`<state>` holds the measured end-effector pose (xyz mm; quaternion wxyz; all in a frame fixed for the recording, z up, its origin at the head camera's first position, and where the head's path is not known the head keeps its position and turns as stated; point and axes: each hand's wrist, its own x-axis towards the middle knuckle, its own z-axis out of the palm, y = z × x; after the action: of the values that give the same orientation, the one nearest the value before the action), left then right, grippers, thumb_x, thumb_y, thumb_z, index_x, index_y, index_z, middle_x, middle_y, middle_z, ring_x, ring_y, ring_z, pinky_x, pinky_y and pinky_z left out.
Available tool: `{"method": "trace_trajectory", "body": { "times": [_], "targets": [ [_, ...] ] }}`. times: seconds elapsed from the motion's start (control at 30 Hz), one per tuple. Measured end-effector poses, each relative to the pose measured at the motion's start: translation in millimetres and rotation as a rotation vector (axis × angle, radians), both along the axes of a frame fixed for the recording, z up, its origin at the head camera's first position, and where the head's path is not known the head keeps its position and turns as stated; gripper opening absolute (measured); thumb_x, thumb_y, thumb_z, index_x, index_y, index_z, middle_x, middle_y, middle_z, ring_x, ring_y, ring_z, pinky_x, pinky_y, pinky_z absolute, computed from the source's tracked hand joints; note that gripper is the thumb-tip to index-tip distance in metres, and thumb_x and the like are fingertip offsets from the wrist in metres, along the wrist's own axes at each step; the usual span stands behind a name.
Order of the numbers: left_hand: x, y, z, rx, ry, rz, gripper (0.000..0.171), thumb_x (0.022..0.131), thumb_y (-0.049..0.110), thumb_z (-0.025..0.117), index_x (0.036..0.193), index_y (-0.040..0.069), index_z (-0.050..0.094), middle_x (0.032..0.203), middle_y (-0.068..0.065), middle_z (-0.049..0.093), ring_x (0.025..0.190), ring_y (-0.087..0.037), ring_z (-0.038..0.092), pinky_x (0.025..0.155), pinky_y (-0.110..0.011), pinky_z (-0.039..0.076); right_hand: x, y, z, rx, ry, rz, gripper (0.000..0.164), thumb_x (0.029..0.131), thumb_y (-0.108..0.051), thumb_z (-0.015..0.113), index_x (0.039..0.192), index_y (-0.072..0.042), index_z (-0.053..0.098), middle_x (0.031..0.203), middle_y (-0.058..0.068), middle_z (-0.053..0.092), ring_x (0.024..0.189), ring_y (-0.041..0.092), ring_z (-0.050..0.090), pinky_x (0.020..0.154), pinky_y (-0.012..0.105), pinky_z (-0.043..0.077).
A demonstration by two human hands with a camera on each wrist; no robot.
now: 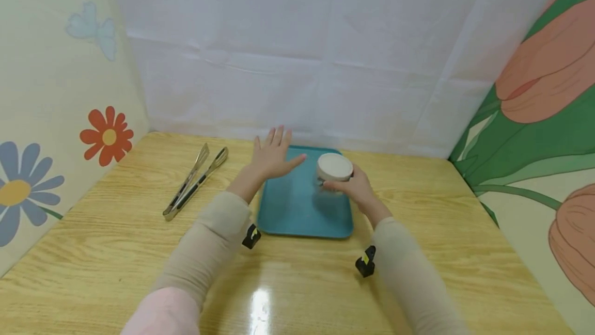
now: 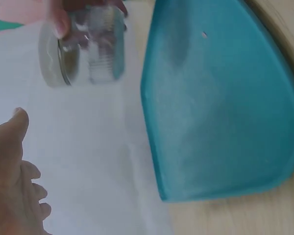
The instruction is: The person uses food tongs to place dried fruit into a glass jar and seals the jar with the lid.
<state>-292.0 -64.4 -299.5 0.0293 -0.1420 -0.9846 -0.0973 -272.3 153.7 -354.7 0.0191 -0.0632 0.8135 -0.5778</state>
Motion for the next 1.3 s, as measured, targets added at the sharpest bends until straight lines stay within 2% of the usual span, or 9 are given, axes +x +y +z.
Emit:
{"method": "trace_trajectory", "body": {
  "times": [0.13, 0.3, 0.47, 0.7, 0.97, 1.3],
  "targets": [
    [-6.4, -13.8, -9.3, -0.008, -0.01, 0.042, 0.081, 0.084, 0.062, 0.021, 0.138, 0.008, -0.005, 0.14, -0.012, -0.012, 0.125, -0.026, -0.014, 0.092, -0.052, -0.012, -1.7, 15.6, 3.5, 0.011, 0.003, -0.028, 0.074, 0.066, -0.023, 0.075, 0.126, -0.006, 0.036, 0.119, 0.011, 0.043, 0.108, 0.025, 0.041, 0.087, 0.042, 0.033],
    [-9.4, -26.4, -15.0, 0.021, -0.028, 0.072, 0.08, 0.084, 0.061, 0.021, 0.137, 0.006, -0.003, 0.14, -0.014, -0.013, 0.124, -0.027, -0.017, 0.091, -0.052, -0.013, -4.1, 35.3, 3.5, 0.01, 0.026, -0.038, 0.073, 0.067, -0.024, 0.075, 0.126, -0.006, 0.036, 0.119, 0.012, 0.044, 0.107, 0.026, 0.042, 0.085, 0.043, 0.034],
    [-9.9, -36.2, -21.5, 0.026, -0.058, 0.096, 0.079, 0.085, 0.06, 0.021, 0.137, 0.005, -0.001, 0.14, -0.017, -0.011, 0.125, -0.029, -0.016, 0.092, -0.053, -0.01, -6.1, 54.0, -1.0, 0.002, 0.018, -0.076, 0.074, 0.068, -0.024, 0.074, 0.127, -0.004, 0.035, 0.119, 0.013, 0.043, 0.105, 0.027, 0.042, 0.082, 0.043, 0.036],
    [-13.5, -49.1, -37.2, -0.005, -0.081, 0.112, 0.081, 0.083, 0.062, 0.018, 0.138, 0.006, -0.002, 0.14, -0.018, -0.012, 0.124, -0.03, -0.016, 0.091, -0.054, -0.01, -5.6, 75.6, -9.9, 0.038, -0.017, -0.156, 0.073, 0.069, -0.025, 0.073, 0.127, -0.002, 0.034, 0.119, 0.015, 0.043, 0.102, 0.027, 0.042, 0.076, 0.04, 0.038],
    [-13.1, -56.3, -46.8, 0.005, -0.089, 0.12, 0.08, 0.084, 0.061, 0.019, 0.138, 0.006, -0.001, 0.14, -0.017, -0.012, 0.125, -0.03, -0.016, 0.089, -0.055, -0.013, -0.5, 90.9, -17.1, 0.003, -0.078, -0.236, 0.079, 0.068, -0.023, 0.073, 0.129, 0.001, 0.029, 0.125, 0.019, 0.038, 0.111, 0.031, 0.037, 0.086, 0.042, 0.033],
    [-11.1, -57.9, -49.9, -0.014, -0.118, 0.124, 0.079, 0.085, 0.06, 0.019, 0.137, 0.004, 0.0, 0.139, -0.019, -0.014, 0.125, -0.032, -0.013, 0.089, -0.055, -0.014, 1.9, 104.7, -26.9, 0.059, -0.097, -0.35, 0.08, 0.066, -0.019, 0.074, 0.127, 0.008, 0.03, 0.122, 0.024, 0.04, 0.111, 0.034, 0.038, 0.091, 0.04, 0.029]
  ]
}}
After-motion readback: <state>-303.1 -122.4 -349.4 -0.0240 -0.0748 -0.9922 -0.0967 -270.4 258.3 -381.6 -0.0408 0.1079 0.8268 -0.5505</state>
